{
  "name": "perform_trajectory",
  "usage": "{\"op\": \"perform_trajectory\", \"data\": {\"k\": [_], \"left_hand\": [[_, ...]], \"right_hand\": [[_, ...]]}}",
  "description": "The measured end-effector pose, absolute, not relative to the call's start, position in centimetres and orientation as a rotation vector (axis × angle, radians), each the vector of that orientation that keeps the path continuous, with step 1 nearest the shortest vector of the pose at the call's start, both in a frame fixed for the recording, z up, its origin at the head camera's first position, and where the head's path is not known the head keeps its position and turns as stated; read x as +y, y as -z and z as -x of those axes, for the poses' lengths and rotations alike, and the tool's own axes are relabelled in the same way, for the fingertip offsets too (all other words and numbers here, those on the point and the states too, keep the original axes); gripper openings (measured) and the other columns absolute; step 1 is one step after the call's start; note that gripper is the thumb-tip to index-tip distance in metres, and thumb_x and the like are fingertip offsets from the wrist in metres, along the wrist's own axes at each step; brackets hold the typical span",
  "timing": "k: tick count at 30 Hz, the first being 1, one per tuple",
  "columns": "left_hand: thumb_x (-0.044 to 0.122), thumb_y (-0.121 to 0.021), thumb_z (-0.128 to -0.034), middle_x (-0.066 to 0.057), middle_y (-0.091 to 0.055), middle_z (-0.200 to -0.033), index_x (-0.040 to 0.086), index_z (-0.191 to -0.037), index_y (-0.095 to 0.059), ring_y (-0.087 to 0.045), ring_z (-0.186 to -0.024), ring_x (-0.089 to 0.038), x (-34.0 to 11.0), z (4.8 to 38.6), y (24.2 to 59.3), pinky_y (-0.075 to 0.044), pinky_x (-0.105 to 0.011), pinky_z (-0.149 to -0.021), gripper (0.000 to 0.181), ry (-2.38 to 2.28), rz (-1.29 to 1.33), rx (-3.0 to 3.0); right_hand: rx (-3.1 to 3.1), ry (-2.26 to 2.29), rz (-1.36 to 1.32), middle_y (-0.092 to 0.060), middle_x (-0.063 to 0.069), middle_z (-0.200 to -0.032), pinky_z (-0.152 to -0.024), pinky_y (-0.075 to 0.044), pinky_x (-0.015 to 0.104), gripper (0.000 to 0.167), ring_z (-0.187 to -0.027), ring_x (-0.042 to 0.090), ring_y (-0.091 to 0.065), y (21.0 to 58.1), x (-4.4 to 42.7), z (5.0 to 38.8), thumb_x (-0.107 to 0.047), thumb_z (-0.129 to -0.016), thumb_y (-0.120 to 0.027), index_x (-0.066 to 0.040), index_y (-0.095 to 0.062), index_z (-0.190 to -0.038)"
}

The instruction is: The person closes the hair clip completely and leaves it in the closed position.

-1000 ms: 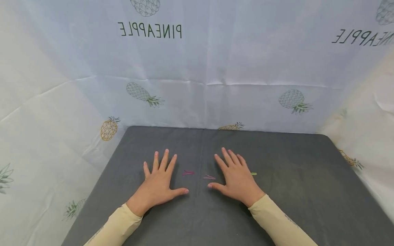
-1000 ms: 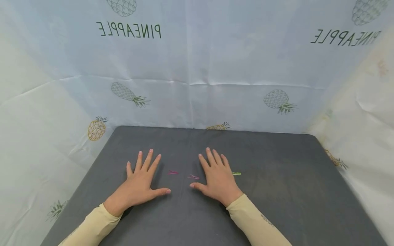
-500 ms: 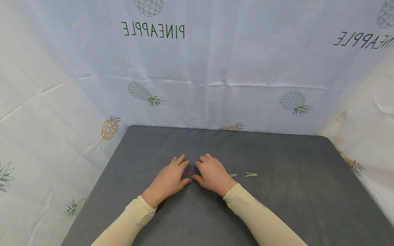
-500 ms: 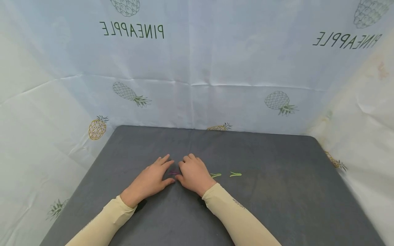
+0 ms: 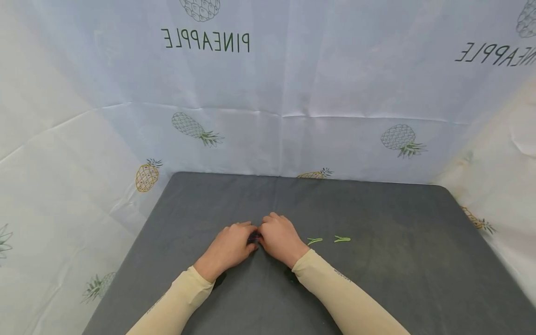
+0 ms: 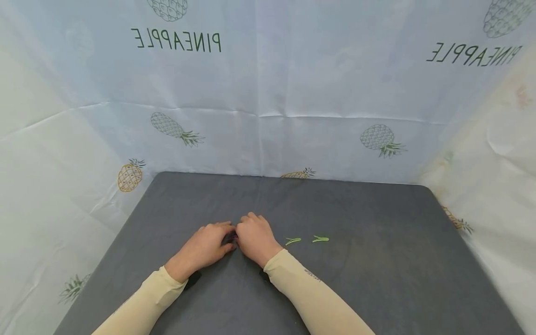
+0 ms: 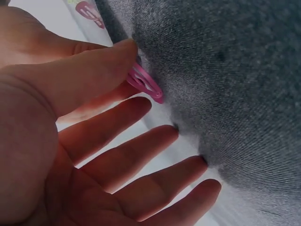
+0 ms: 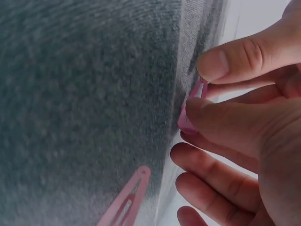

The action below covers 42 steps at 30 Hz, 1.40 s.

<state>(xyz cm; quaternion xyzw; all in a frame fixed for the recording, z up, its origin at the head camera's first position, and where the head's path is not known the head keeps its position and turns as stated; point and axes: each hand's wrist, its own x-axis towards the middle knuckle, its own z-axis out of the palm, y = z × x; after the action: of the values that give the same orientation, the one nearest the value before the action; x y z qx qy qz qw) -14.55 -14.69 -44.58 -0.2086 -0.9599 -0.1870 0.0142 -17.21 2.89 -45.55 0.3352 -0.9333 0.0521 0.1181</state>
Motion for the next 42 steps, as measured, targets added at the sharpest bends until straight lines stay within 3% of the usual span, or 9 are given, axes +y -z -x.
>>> {"op": "perform_trajectory", "data": {"k": [3,14,22,29,33,42], "left_hand": [[0.014,-0.088,-0.0892,-0.001,-0.07,-0.088,0.014,-0.099,-0.079,-0.065,-0.071,-0.02,-14.6,14.6,44.6,-0.053,-0.039,-0.063,0.013,0.569,0.659,-2.968],[0.012,-0.086,-0.0902,0.003,-0.064,-0.076,0.017,-0.089,-0.078,-0.056,-0.063,-0.012,-14.6,14.5,44.3,-0.046,-0.033,-0.058,0.01,0.548,0.625,-2.968],[0.012,-0.083,-0.0943,0.009,-0.047,-0.062,0.021,-0.069,-0.061,-0.041,-0.055,-0.008,-15.0,14.2,43.8,-0.033,-0.026,-0.054,0.034,0.594,0.594,-2.972],[0.01,-0.083,-0.0933,0.0,-0.078,-0.084,0.015,-0.092,-0.083,-0.06,-0.061,-0.01,-14.8,14.1,43.0,-0.051,-0.032,-0.056,0.005,0.589,0.562,-2.926],[0.01,-0.084,-0.0931,-0.004,-0.082,-0.094,0.012,-0.099,-0.085,-0.07,-0.068,-0.014,-14.6,14.1,42.7,-0.058,-0.035,-0.062,0.006,0.626,0.535,-2.925],[0.01,-0.085,-0.0923,-0.001,-0.083,-0.098,0.014,-0.102,-0.085,-0.067,-0.069,-0.006,-15.1,14.0,42.5,-0.057,-0.029,-0.064,0.011,0.699,0.503,-2.937]], "right_hand": [[-2.699,-0.13,-0.968,-0.071,-0.002,-0.081,-0.074,-0.058,0.036,0.015,-0.079,0.018,-0.064,45.7,2.7,17.1,-0.027,-0.091,-0.089,-0.021,-0.081,-0.08],[-2.66,-0.153,-0.937,-0.067,-0.003,-0.07,-0.066,-0.052,0.034,0.02,-0.068,0.016,-0.061,45.5,2.8,17.0,-0.026,-0.093,-0.087,-0.021,-0.079,-0.075],[-2.662,-0.247,-0.965,-0.071,-0.005,-0.077,-0.07,-0.054,0.034,0.013,-0.072,0.016,-0.062,44.7,3.1,16.4,-0.023,-0.093,-0.087,-0.023,-0.08,-0.082],[-2.654,-0.317,-0.969,-0.075,-0.004,-0.083,-0.074,-0.056,0.034,0.005,-0.077,0.016,-0.065,44.5,3.6,16.2,-0.021,-0.093,-0.087,-0.02,-0.083,-0.089],[-2.654,-0.314,-0.965,-0.076,-0.004,-0.086,-0.076,-0.058,0.034,0.003,-0.079,0.016,-0.067,44.4,3.9,16.3,-0.022,-0.094,-0.086,-0.019,-0.085,-0.092],[-2.616,-0.332,-0.994,-0.077,-0.006,-0.086,-0.078,-0.058,0.034,0.005,-0.08,0.015,-0.068,44.0,3.9,16.1,-0.019,-0.095,-0.085,-0.023,-0.083,-0.093]]}}
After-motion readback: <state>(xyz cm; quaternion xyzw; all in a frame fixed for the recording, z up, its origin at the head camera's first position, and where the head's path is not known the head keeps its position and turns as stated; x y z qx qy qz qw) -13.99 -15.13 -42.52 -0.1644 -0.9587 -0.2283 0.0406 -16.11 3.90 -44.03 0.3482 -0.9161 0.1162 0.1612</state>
